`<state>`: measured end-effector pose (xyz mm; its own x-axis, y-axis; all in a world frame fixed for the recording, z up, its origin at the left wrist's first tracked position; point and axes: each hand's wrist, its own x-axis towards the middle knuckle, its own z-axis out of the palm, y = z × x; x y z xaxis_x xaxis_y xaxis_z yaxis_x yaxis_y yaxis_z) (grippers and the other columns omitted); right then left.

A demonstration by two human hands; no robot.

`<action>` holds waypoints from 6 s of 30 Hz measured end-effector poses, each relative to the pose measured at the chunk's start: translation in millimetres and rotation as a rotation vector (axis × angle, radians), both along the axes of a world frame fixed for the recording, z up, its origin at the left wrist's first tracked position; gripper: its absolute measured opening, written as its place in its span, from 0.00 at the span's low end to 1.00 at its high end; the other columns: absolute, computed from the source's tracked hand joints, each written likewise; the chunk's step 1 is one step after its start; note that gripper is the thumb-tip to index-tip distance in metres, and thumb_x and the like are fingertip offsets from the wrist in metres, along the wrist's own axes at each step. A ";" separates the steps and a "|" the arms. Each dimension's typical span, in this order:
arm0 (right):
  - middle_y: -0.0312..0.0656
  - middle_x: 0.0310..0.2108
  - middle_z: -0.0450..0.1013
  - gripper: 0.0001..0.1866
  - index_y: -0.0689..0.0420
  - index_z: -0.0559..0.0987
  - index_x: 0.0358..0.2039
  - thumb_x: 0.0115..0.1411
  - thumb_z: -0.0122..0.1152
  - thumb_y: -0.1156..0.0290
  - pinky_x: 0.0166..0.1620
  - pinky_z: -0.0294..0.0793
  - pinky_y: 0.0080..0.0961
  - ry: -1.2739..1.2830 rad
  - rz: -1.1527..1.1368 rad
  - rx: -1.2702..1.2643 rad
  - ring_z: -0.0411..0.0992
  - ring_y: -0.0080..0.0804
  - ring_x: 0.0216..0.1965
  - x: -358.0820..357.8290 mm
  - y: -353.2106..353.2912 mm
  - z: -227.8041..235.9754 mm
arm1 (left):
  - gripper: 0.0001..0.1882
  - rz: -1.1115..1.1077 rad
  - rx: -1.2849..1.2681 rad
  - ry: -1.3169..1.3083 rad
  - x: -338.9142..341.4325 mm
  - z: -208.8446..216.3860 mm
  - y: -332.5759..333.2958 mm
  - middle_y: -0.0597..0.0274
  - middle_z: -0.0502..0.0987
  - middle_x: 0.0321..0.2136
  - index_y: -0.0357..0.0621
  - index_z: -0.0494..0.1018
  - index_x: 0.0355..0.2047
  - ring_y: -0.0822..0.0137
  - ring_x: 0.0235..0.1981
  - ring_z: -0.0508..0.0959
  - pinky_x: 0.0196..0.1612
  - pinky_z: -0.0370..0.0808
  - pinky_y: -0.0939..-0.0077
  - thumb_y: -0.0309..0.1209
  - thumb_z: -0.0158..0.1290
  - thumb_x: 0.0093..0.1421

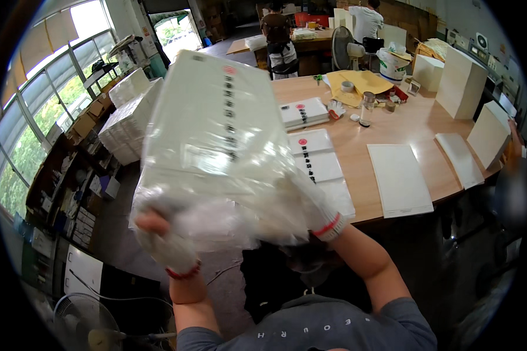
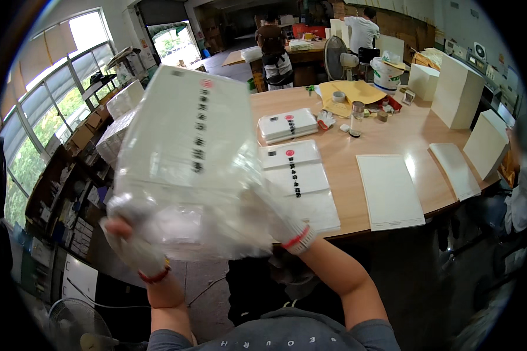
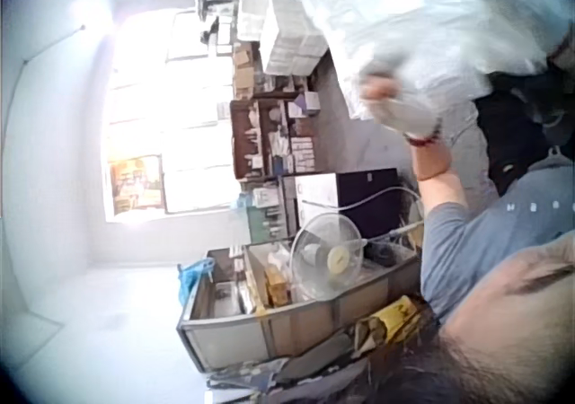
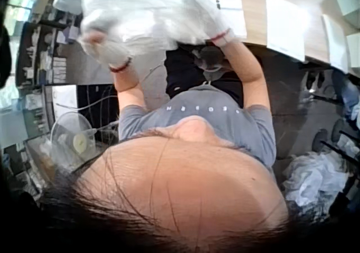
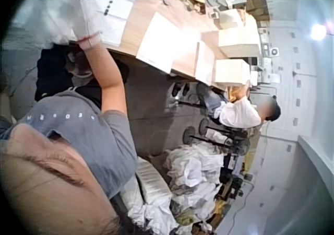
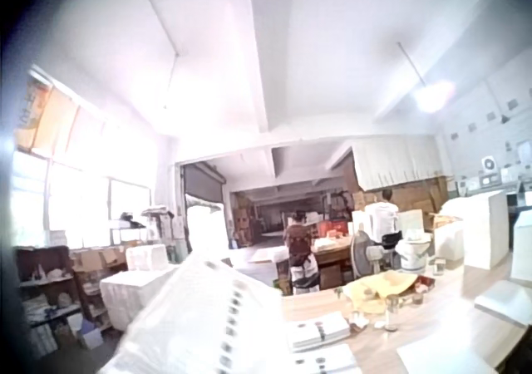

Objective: The person repeatedly takes stacks of white paper documents, places them into clear plastic sleeves, and stacks the packaged items on the table. The person wears white gloves and works at a large wooden table in a workshop setting.

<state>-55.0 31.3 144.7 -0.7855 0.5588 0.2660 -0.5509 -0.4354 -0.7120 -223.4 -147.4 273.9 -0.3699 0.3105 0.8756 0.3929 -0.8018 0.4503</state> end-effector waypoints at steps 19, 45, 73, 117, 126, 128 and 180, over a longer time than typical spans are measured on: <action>0.42 0.32 0.72 0.18 0.60 0.68 0.50 0.63 0.48 0.64 0.33 0.75 0.19 -0.913 0.045 -0.034 0.73 0.24 0.29 96.4 -57.8 -132.2 | 0.05 -0.072 -1.088 0.235 50.7 -307.2 51.8 0.54 0.74 0.30 0.41 0.72 0.30 0.54 0.31 0.75 0.39 0.72 0.65 0.26 0.50 0.52; 0.45 0.38 0.73 0.15 0.59 0.75 0.38 0.52 0.61 0.65 0.45 0.69 0.24 -1.244 -0.642 0.717 0.71 0.37 0.40 89.8 106.0 -165.1 | 0.07 -0.447 -0.970 -0.538 6.8 -318.9 293.4 0.56 0.78 0.29 0.40 0.69 0.28 0.70 0.23 0.74 0.28 0.70 0.77 0.29 0.44 0.59; 0.45 0.31 0.68 0.15 0.56 0.72 0.37 0.46 0.54 0.74 0.38 0.67 0.39 -1.614 -1.208 1.562 0.68 0.45 0.35 253.4 93.8 -173.9 | 0.21 0.278 -0.593 0.587 95.6 -157.6 189.9 0.49 0.73 0.37 0.38 0.67 0.44 0.53 0.40 0.74 0.43 0.72 0.68 0.23 0.57 0.48; 0.48 0.32 0.74 0.05 0.59 0.78 0.23 0.42 0.57 0.80 0.34 0.74 0.27 -1.031 -1.033 0.973 0.73 0.43 0.30 253.0 -14.2 -61.9 | 0.19 -0.754 -1.216 -0.144 98.9 -210.1 257.9 0.58 0.76 0.36 0.33 0.63 0.49 0.77 0.24 0.69 0.29 0.69 0.84 0.25 0.46 0.56; 0.42 0.35 0.74 0.13 0.52 0.76 0.36 0.50 0.58 0.63 0.32 0.74 0.37 -1.387 -0.612 1.415 0.73 0.45 0.31 209.1 23.9 -70.6 | 0.19 -0.632 -0.886 -0.299 98.1 -239.1 296.5 0.67 0.76 0.35 0.43 0.66 0.49 0.72 0.34 0.73 0.37 0.71 0.75 0.31 0.49 0.57; 0.44 0.37 0.73 0.16 0.53 0.75 0.39 0.51 0.57 0.61 0.36 0.73 0.36 -1.663 -0.396 1.390 0.73 0.43 0.35 188.6 48.9 -83.9 | 0.19 -0.599 -0.764 0.153 141.6 -219.9 267.8 0.61 0.75 0.38 0.43 0.67 0.48 0.64 0.39 0.73 0.40 0.71 0.67 0.33 0.48 0.55; 0.42 0.30 0.75 0.22 0.62 0.67 0.52 0.57 0.52 0.69 0.38 0.74 0.25 -0.991 -0.580 -0.021 0.74 0.29 0.32 274.0 -127.0 -120.4 | 0.03 -0.303 -0.999 0.086 114.1 -248.0 -25.7 0.56 0.68 0.22 0.37 0.68 0.22 0.60 0.24 0.71 0.29 0.70 0.71 0.19 0.45 0.44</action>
